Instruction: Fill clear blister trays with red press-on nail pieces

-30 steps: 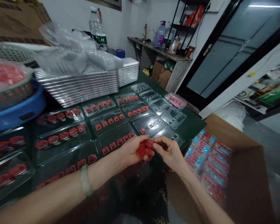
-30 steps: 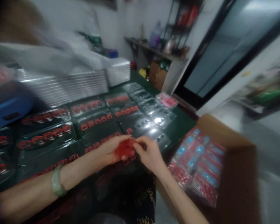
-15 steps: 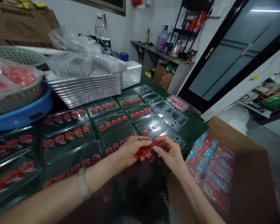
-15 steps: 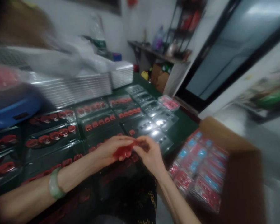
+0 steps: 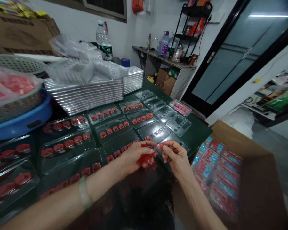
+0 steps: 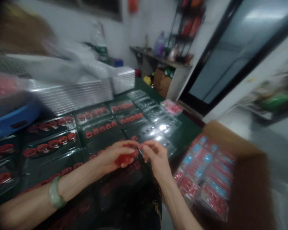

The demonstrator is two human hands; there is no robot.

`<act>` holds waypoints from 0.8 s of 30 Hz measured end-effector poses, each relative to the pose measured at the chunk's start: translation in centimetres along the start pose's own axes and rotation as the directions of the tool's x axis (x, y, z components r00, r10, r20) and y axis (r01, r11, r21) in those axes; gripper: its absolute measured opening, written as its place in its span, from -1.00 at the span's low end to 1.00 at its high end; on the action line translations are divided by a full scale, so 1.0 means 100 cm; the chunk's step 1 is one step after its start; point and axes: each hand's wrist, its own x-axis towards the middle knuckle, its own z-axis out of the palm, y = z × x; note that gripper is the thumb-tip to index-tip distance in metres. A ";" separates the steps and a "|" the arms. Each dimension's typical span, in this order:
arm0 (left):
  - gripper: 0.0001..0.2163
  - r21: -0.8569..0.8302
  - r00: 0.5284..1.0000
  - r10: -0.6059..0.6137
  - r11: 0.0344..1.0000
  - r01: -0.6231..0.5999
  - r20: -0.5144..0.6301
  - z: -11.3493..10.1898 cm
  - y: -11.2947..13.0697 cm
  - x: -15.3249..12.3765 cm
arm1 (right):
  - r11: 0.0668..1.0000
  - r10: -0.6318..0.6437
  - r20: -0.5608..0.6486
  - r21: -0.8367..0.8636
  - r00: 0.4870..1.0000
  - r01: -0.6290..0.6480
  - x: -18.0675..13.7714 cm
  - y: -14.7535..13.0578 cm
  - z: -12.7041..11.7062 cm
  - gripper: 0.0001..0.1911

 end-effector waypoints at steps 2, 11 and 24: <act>-0.75 -0.021 1.000 -0.010 1.000 0.010 -0.016 0.002 0.002 0.000 | 0.999 0.031 0.030 0.033 0.999 -0.032 0.001 -0.003 0.001 -0.82; -0.81 0.133 0.977 0.107 0.988 -0.083 -0.187 0.011 0.002 -0.004 | 0.976 -0.022 0.089 -0.215 0.996 0.040 -0.006 -0.001 0.003 -0.78; -0.90 0.414 0.973 0.152 0.908 -0.067 -0.174 0.009 0.008 -0.013 | 0.932 0.096 0.272 -0.361 0.957 0.009 -0.008 -0.004 0.004 -0.88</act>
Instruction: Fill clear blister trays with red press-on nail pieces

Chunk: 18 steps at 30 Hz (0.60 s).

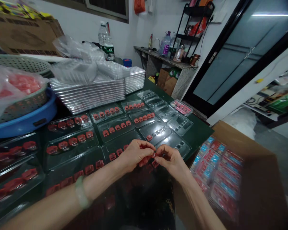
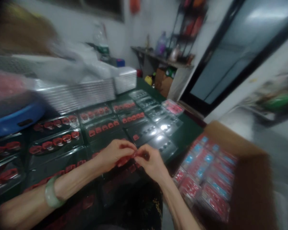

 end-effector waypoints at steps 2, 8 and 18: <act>-0.89 -0.003 0.998 -0.011 1.000 0.011 0.056 -0.003 -0.003 0.000 | 0.995 0.040 0.056 0.091 0.998 -0.045 0.001 0.003 -0.002 -0.87; -0.82 -0.083 0.978 0.005 0.996 0.013 0.207 -0.007 -0.007 -0.002 | 0.969 0.042 0.046 0.241 0.998 -0.052 0.000 0.005 -0.003 -0.85; -0.79 -0.290 0.995 -0.041 0.955 0.065 0.088 0.001 -0.013 -0.002 | 0.920 0.018 -0.172 0.389 0.985 0.051 0.003 0.006 0.018 -0.84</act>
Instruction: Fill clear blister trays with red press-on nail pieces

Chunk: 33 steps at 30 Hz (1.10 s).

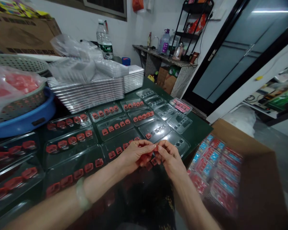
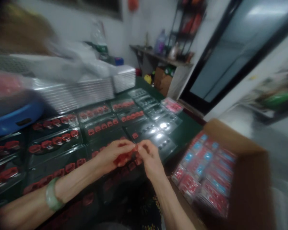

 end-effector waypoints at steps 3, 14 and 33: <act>-0.80 -0.064 1.000 0.001 0.998 -0.003 -0.029 0.002 0.000 0.002 | 0.991 -0.032 -0.024 -0.128 0.999 0.028 -0.002 0.000 0.003 -0.86; -0.77 -0.038 0.993 -0.003 0.999 -0.001 -0.120 0.001 -0.007 0.011 | 0.931 -0.116 -0.025 -0.350 0.993 0.100 -0.002 -0.006 -0.002 -0.82; -0.79 -0.226 0.991 -0.106 0.970 0.086 -0.077 -0.038 0.011 0.008 | 0.167 -0.170 0.430 -0.874 0.887 0.456 0.097 -0.024 -0.038 -0.84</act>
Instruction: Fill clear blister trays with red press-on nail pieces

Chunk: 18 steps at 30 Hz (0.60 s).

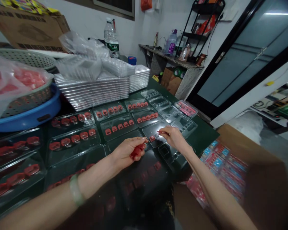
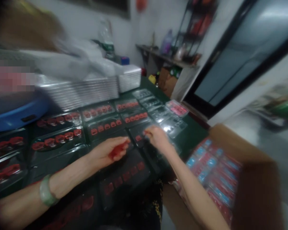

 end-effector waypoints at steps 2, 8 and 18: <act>-0.78 -0.011 1.000 0.001 1.000 -0.001 -0.024 -0.006 0.000 -0.001 | 0.993 -0.006 0.103 -0.113 0.995 0.018 0.006 0.001 0.001 -0.81; -0.79 -0.024 1.000 -0.010 1.000 0.009 -0.030 -0.010 -0.001 0.000 | 0.952 -0.069 0.275 -0.268 0.959 0.145 0.009 -0.004 0.000 -0.74; -0.81 -0.103 0.999 -0.038 0.994 0.038 0.001 -0.009 0.000 0.004 | 0.886 0.033 0.337 -0.445 0.941 0.129 0.001 -0.017 0.014 -0.76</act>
